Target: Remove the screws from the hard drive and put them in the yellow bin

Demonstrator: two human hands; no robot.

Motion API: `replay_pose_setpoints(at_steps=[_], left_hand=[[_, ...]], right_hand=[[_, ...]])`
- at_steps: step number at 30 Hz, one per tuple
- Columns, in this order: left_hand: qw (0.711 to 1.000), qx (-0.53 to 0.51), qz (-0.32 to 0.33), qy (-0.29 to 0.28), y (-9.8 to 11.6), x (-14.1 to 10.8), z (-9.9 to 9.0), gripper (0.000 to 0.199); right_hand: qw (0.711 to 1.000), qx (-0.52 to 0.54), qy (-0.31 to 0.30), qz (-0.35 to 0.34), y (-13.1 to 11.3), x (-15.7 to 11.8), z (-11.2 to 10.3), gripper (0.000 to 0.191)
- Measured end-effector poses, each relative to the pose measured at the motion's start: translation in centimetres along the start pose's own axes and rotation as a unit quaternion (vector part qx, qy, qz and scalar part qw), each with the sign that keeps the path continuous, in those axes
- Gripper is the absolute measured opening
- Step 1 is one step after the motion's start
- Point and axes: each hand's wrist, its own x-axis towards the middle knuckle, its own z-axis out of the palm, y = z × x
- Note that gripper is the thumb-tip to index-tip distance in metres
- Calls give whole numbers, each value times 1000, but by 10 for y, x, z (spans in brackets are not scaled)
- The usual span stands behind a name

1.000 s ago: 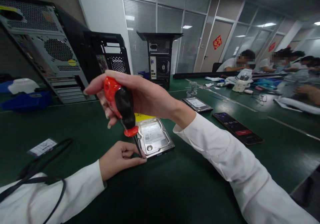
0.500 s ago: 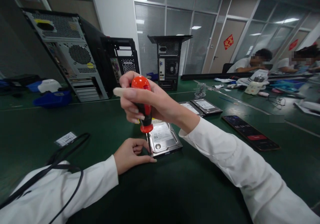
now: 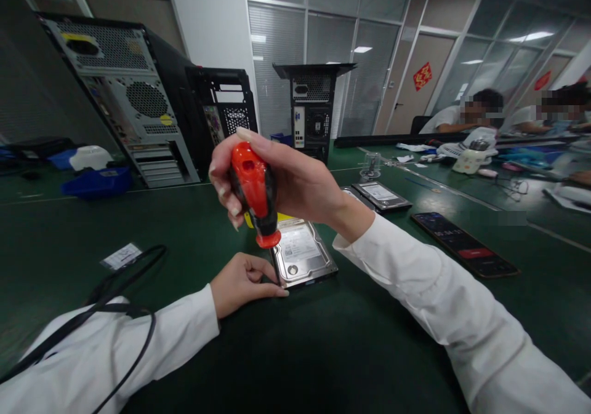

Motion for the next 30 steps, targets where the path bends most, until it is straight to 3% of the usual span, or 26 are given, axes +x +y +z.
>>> replay_pose_setpoints(at_steps=[6,9,14,22,28,30], left_hand=[[1000,-9,4,-1,-1,2,0,22],[1000,-25,-1,-13,-1,2,0,22],[998,-59,5,-32,-1,2,1,18],[999,37,21,-19,-6,1,-5,32],[996,85,30,-6,-7,1,-5,35],[995,89,36,-2,-8,0,-4,36]], right_hand=[[998,-4,55,34,-4,1,7,29],[999,3,37,20,-1,1,4,21],[999,29,23,11,3,1,-1,24],[997,-24,62,24,-6,1,8,20],[994,-40,94,45,-11,0,12,48],[994,-27,98,51,-11,-1,11,49]])
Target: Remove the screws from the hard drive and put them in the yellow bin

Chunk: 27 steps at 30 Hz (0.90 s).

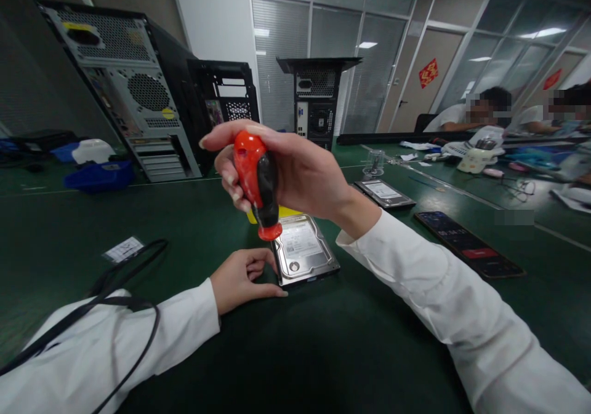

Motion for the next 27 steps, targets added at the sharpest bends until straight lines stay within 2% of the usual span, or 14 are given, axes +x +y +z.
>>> replay_pose_setpoints(at_steps=[3,6,10,14,19,27], left_hand=[[1000,-13,1,1,0,-1,2,36],[1000,-20,-1,6,2,0,3,36],[1000,-17,-4,14,3,0,4,36],[1000,-15,-5,15,3,-1,4,36],[1000,-10,-7,17,2,-1,5,36],[1000,5,0,20,1,-1,6,35]], right_hand=[[1000,16,-11,-1,2,0,-2,27],[999,19,-33,-36,8,1,-3,8],[995,-18,-23,-92,17,3,0,17],[997,-12,-21,-78,17,5,0,8],[997,-17,-58,-54,10,6,-8,35],[994,17,-66,-84,14,6,-14,28]])
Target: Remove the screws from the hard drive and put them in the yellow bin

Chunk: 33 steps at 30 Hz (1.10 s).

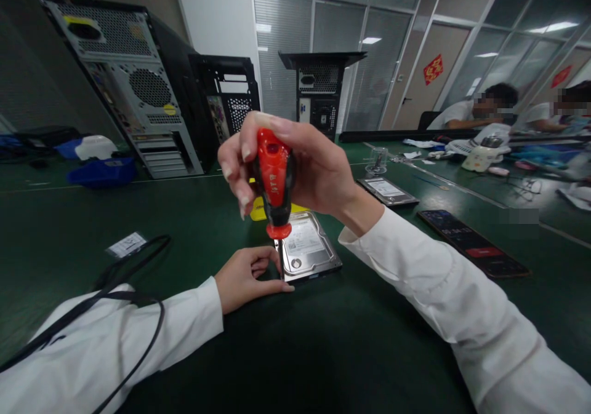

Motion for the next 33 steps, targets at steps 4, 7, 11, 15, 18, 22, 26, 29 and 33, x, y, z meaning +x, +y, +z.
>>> replay_pose_setpoints(at_steps=[4,7,11,15,18,22,26,29,33], left_hand=[[1000,-30,1,5,-1,0,1,35],[999,-33,3,6,-1,0,2,35],[1000,-5,3,5,-2,1,1,34],[1000,-8,7,-4,-1,1,0,33],[1000,-3,11,-8,0,0,-2,32],[999,-23,19,-15,5,-1,-3,28],[998,-49,4,-29,8,-1,-2,26],[997,-70,-18,-37,8,0,-3,24],[995,-71,-43,-53,8,5,-6,29]], right_hand=[[998,40,-24,-31,4,0,9,20],[999,33,-19,-34,4,-1,17,12],[998,44,14,-38,5,-2,17,18],[997,25,58,-39,8,-2,8,22],[996,24,81,-31,10,-2,3,27],[994,52,89,-30,12,-2,3,27],[996,67,51,-35,12,0,4,27],[997,67,23,-38,13,2,3,25],[997,58,24,-49,13,4,0,25]])
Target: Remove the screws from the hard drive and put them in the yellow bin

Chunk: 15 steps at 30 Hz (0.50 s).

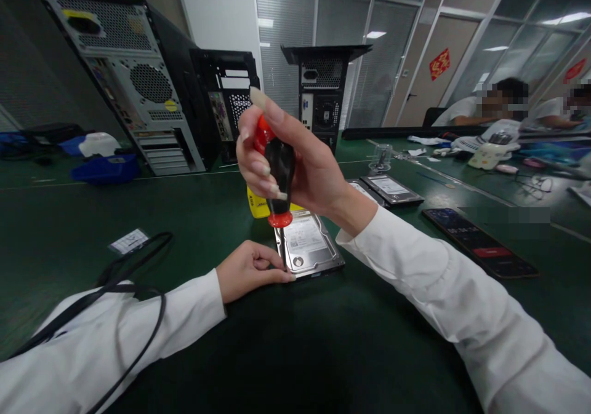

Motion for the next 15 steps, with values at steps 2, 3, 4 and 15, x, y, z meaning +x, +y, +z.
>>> replay_pose_setpoints(at_steps=[2,3,4,15], left_hand=[[1000,1,-1,-9,0,3,-2,30],[1000,1,2,-12,0,4,-3,31],[1000,0,6,-14,0,4,-4,31],[999,-15,25,-14,-5,0,-6,28]], right_hand=[[1000,-12,10,1,-1,0,0,26],[1000,-18,12,0,-1,-1,0,26],[1000,-23,9,0,-2,-2,1,25],[999,-10,34,-5,-4,-5,0,25]])
